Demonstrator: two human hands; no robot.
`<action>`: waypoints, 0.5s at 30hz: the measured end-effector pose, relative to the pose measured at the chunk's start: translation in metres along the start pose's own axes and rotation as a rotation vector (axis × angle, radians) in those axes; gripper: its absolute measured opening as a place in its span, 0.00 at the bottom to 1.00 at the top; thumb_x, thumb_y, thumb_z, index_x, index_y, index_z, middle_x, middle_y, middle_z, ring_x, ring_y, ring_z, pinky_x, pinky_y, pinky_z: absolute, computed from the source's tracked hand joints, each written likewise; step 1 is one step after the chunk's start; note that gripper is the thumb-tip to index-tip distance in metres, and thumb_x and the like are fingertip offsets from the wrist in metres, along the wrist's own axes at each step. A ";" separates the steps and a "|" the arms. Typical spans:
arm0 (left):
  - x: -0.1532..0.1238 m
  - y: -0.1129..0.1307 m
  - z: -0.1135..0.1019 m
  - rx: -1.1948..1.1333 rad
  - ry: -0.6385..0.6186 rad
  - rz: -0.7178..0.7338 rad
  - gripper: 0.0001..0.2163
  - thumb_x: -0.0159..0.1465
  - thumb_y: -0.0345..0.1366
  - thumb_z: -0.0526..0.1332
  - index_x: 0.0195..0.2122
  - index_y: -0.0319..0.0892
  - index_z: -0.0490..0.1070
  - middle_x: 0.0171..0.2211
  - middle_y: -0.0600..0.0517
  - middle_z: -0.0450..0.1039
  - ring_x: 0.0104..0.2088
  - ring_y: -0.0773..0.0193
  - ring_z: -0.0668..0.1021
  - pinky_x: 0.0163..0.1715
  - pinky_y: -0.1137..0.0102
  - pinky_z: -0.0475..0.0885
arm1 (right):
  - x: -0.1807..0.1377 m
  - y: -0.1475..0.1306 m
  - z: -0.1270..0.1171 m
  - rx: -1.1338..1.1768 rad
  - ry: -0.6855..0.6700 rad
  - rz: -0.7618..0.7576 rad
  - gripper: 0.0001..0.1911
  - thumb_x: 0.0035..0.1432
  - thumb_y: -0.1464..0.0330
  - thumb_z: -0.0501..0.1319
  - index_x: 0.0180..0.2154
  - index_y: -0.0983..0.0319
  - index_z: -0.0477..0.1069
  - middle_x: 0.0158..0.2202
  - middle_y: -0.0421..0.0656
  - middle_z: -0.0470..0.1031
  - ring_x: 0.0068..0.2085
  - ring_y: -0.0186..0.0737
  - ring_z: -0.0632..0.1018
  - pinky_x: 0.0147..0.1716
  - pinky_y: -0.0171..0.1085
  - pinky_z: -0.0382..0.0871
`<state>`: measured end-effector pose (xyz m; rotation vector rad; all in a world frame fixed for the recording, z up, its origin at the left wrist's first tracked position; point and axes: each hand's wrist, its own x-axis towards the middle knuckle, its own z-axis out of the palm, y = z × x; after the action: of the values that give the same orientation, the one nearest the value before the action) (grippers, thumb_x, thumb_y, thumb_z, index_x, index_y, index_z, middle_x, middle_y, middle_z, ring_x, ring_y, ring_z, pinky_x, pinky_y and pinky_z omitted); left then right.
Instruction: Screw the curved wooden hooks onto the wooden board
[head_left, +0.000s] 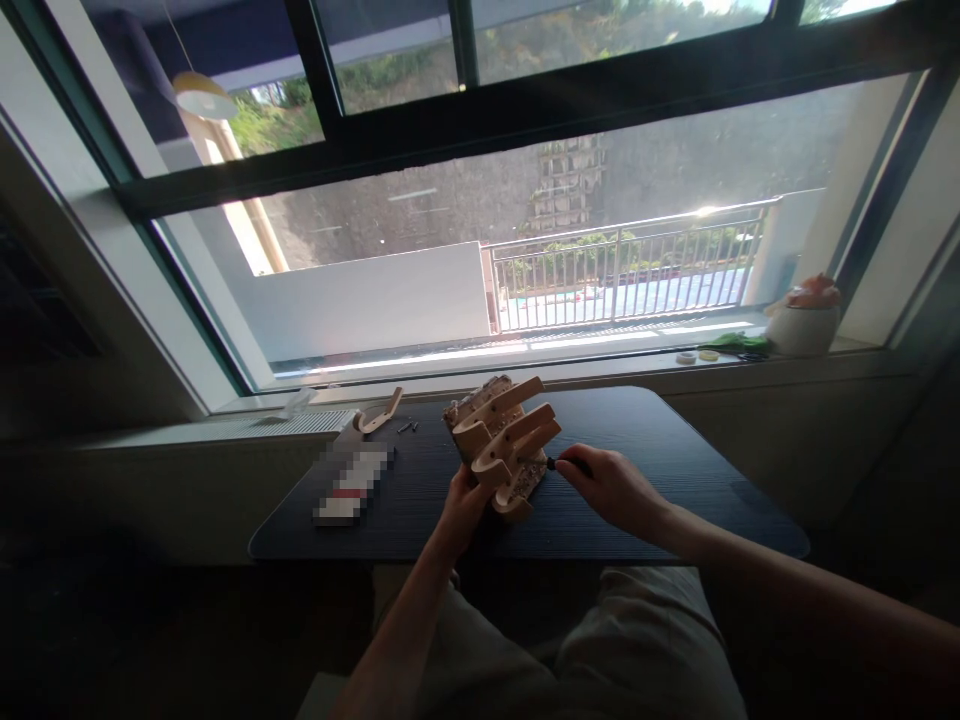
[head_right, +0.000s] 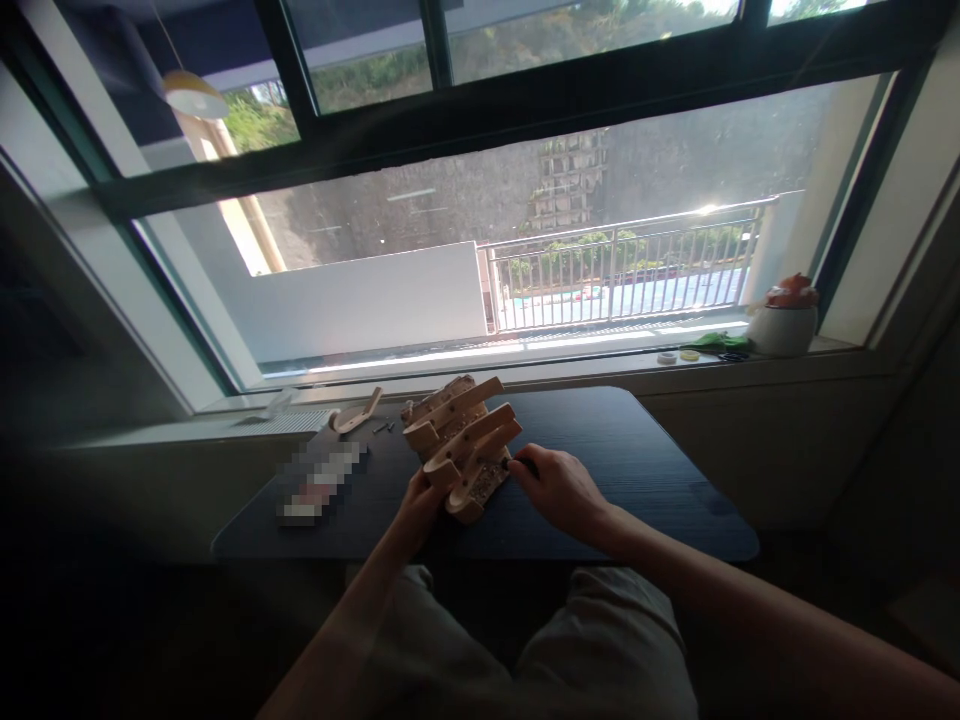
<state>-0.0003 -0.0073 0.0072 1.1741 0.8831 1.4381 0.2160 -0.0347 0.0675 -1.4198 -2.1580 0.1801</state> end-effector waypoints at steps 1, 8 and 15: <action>0.000 0.000 0.000 0.002 -0.001 -0.003 0.22 0.46 0.36 0.69 0.43 0.39 0.72 0.38 0.48 0.77 0.42 0.54 0.76 0.41 0.66 0.69 | 0.001 0.001 -0.001 0.029 -0.026 0.027 0.20 0.62 0.57 0.44 0.36 0.60 0.70 0.31 0.43 0.75 0.31 0.38 0.75 0.28 0.34 0.59; 0.003 -0.008 -0.004 -0.023 0.041 -0.018 0.22 0.47 0.36 0.68 0.44 0.40 0.71 0.39 0.49 0.77 0.43 0.55 0.76 0.42 0.66 0.69 | 0.002 -0.008 -0.021 -0.229 -0.059 -0.146 0.24 0.54 0.65 0.56 0.53 0.58 0.59 0.36 0.42 0.75 0.32 0.38 0.75 0.27 0.33 0.57; 0.002 -0.007 -0.004 -0.030 0.015 0.009 0.21 0.47 0.35 0.68 0.43 0.40 0.72 0.37 0.49 0.77 0.42 0.55 0.76 0.42 0.66 0.69 | 0.000 -0.008 -0.015 -0.381 -0.003 -0.359 0.12 0.61 0.71 0.47 0.42 0.60 0.68 0.32 0.43 0.73 0.31 0.35 0.73 0.27 0.33 0.56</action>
<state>-0.0022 -0.0040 0.0000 1.1478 0.8651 1.4639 0.2174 -0.0408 0.0833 -1.1860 -2.4974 -0.3796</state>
